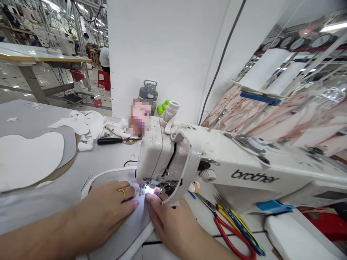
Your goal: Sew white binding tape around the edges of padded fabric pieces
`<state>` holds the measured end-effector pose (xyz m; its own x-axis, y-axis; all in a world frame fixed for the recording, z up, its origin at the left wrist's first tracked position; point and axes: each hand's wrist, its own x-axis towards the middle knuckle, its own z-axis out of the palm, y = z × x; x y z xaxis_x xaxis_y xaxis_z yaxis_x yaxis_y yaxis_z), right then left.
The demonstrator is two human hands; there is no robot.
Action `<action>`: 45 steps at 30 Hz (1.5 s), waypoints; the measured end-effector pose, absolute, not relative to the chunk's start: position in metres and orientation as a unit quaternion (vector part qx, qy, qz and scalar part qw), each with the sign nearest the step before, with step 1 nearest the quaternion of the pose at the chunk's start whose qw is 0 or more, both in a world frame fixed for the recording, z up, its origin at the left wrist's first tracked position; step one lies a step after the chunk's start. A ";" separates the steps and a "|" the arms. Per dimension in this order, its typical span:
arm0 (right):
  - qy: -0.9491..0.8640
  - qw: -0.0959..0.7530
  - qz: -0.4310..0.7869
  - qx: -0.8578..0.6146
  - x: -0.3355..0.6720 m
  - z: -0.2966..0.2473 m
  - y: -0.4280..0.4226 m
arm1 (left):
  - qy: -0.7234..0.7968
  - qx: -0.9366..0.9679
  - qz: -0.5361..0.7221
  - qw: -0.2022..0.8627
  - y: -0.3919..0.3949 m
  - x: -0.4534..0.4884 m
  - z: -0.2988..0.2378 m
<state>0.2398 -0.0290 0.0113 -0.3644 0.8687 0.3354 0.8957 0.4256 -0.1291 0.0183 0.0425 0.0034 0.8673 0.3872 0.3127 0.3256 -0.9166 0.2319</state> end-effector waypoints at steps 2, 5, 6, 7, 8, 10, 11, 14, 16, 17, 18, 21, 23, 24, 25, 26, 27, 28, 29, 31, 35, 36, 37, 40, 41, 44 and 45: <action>-0.826 0.182 -0.036 -0.532 0.240 0.012 -0.029 | 0.216 0.958 0.169 0.083 0.031 0.015 0.000; -0.821 0.184 -0.006 -0.540 0.241 0.014 -0.030 | 0.269 0.945 0.175 0.059 0.017 0.009 -0.006; -0.818 0.179 0.009 -0.546 0.241 0.015 -0.030 | 0.273 0.946 0.170 0.048 0.015 0.007 -0.006; -0.816 0.173 0.020 -0.551 0.242 0.014 -0.030 | 0.269 0.950 0.155 0.040 0.015 0.006 -0.004; -0.816 0.167 0.028 -0.553 0.242 0.014 -0.030 | 0.253 0.958 0.133 0.033 0.016 0.006 0.000; -0.817 0.160 0.033 -0.553 0.243 0.013 -0.031 | 0.229 0.967 0.112 0.015 0.019 0.007 0.010; -0.817 0.160 0.033 -0.553 0.244 0.012 -0.031 | 0.221 0.969 0.112 0.005 0.020 0.008 0.015; -0.814 0.161 0.035 -0.557 0.244 0.011 -0.031 | 0.220 0.970 0.103 -0.011 0.022 0.011 0.023; -0.815 0.164 0.034 -0.555 0.244 0.012 -0.031 | 0.221 0.971 0.095 -0.005 0.022 0.011 0.023; -0.816 0.166 0.033 -0.553 0.244 0.012 -0.031 | 0.225 0.969 0.096 0.002 0.022 0.010 0.022; -0.817 0.168 0.033 -0.550 0.243 0.012 -0.031 | 0.228 0.968 0.101 0.008 0.023 0.009 0.020; -0.823 0.182 0.028 -0.538 0.244 0.013 -0.032 | 0.217 0.972 0.083 0.025 0.027 0.006 0.020; -0.827 0.188 0.029 -0.529 0.245 0.013 -0.032 | 0.211 0.976 0.051 0.037 0.029 0.006 0.024; -0.830 0.187 0.032 -0.525 0.245 0.013 -0.031 | 0.215 0.975 0.041 0.046 0.030 0.007 0.026; -0.832 0.184 0.036 -0.523 0.246 0.013 -0.031 | 0.226 0.972 0.040 0.056 0.030 0.008 0.029; -0.833 0.180 0.042 -0.521 0.247 0.013 -0.031 | 0.234 0.969 0.046 0.065 0.031 0.009 0.030; -0.834 0.177 0.049 -0.520 0.248 0.013 -0.031 | 0.239 0.967 0.054 0.073 0.031 0.010 0.031; -0.834 0.176 0.057 -0.520 0.248 0.012 -0.031 | 0.241 0.965 0.062 0.075 0.031 0.011 0.030; -0.832 0.181 0.061 -0.521 0.249 0.012 -0.031 | 0.242 0.965 0.072 0.069 0.031 0.011 0.029; -0.831 0.190 0.059 -0.519 0.248 0.012 -0.032 | 0.227 0.968 0.095 0.050 0.032 0.010 0.025; -0.833 0.197 0.048 -0.515 0.246 0.011 -0.034 | 0.238 0.964 0.098 0.069 0.034 0.004 0.024; -0.833 0.193 0.054 -0.515 0.246 0.011 -0.034 | 0.243 0.963 0.088 0.080 0.035 0.003 0.025; -0.833 0.191 0.060 -0.516 0.245 0.011 -0.034 | 0.244 0.963 0.081 0.086 0.036 0.003 0.027; -0.834 0.177 0.073 -0.518 0.246 0.011 -0.033 | 0.228 0.967 0.080 0.077 0.040 0.001 0.029; -0.835 0.174 0.078 -0.516 0.246 0.010 -0.033 | 0.222 0.969 0.084 0.070 0.041 0.001 0.029; -0.837 0.185 0.096 -0.507 0.248 0.012 -0.032 | 0.218 0.967 0.119 0.058 0.042 0.001 0.026; -0.835 0.190 0.106 -0.505 0.249 0.012 -0.031 | 0.221 0.965 0.124 0.059 0.042 0.002 0.025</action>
<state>0.2489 -0.0314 0.0124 -0.4170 0.8843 0.2101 0.8035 0.4667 -0.3696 0.0016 0.0419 0.0252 0.8713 0.4419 0.2137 0.4126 -0.8952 0.1687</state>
